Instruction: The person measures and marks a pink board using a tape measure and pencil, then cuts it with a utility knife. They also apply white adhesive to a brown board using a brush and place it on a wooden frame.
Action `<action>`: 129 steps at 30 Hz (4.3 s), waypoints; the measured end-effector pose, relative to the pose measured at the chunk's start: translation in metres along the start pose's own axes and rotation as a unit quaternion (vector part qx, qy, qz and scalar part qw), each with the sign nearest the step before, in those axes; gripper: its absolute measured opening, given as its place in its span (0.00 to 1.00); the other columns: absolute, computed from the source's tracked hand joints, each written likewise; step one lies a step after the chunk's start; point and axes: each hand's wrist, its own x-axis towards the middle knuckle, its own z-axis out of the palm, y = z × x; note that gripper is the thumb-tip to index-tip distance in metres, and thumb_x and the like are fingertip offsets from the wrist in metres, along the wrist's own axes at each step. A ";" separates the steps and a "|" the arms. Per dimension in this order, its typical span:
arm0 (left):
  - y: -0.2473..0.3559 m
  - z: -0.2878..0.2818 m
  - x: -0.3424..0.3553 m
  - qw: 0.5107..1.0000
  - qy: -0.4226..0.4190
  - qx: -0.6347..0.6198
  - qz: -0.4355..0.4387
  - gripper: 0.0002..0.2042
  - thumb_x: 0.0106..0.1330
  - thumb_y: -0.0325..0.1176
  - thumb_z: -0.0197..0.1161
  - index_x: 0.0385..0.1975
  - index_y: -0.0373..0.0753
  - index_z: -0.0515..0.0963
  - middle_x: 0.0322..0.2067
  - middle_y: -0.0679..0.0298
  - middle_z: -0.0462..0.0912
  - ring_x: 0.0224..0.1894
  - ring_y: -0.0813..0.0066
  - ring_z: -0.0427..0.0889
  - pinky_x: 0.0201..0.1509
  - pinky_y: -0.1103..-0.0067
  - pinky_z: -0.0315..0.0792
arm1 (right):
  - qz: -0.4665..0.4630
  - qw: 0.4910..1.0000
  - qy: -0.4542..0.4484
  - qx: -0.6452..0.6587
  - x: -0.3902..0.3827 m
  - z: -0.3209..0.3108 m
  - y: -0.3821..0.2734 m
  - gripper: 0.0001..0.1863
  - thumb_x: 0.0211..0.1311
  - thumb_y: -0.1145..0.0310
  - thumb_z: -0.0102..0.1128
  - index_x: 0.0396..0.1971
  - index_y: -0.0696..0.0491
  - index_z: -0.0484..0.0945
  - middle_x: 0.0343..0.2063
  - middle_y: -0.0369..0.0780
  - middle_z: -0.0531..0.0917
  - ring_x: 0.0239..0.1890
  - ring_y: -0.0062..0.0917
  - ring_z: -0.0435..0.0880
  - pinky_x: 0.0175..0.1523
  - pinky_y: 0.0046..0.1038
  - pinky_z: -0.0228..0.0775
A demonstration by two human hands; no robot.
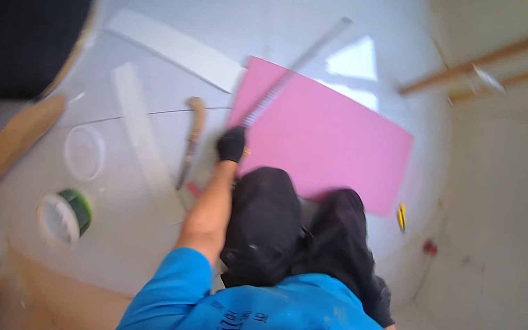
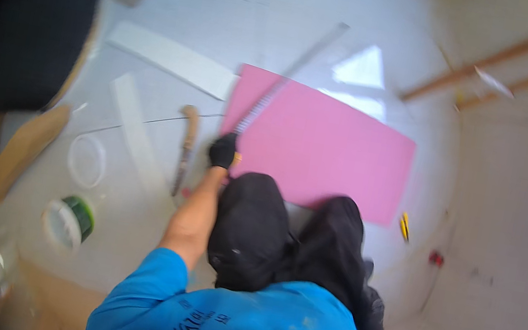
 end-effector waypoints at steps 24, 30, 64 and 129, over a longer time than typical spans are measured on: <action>0.045 -0.073 -0.004 0.786 -0.581 -0.213 -0.002 0.16 0.67 0.36 0.50 0.21 0.34 0.78 0.17 0.60 0.79 0.21 0.70 0.79 0.29 0.76 0.72 | 0.327 0.901 0.169 0.230 0.016 0.115 0.238 0.17 0.67 0.55 0.51 0.30 0.54 0.75 0.21 0.41 0.80 0.25 0.31 0.80 0.35 0.33 0.69; 0.073 -0.071 -0.025 0.765 -0.625 -0.149 0.056 0.18 0.68 0.39 0.50 0.21 0.33 0.78 0.17 0.59 0.79 0.21 0.70 0.80 0.29 0.75 0.72 | 0.360 0.892 0.113 0.247 0.014 0.137 0.261 0.20 0.66 0.50 0.52 0.28 0.54 0.76 0.20 0.38 0.80 0.23 0.24 0.78 0.33 0.30 0.69; 0.099 -0.063 -0.030 0.823 -0.535 0.159 0.104 0.26 0.63 0.60 0.51 0.28 0.42 0.83 0.37 0.52 0.83 0.43 0.54 0.81 0.49 0.65 0.71 | -0.277 0.948 -0.013 0.154 0.321 -0.016 0.055 0.20 0.63 0.60 0.59 0.54 0.50 0.74 0.30 0.37 0.81 0.32 0.20 0.82 0.36 0.24 0.76; 0.058 -0.063 -0.004 0.803 -0.584 0.114 0.034 0.28 0.58 0.59 0.56 0.33 0.36 0.84 0.39 0.44 0.82 0.44 0.51 0.81 0.51 0.66 0.72 | -0.105 0.943 -0.007 0.317 0.309 0.254 -0.060 0.14 0.65 0.55 0.53 0.36 0.48 0.82 0.30 0.38 0.84 0.34 0.31 0.82 0.43 0.30 0.71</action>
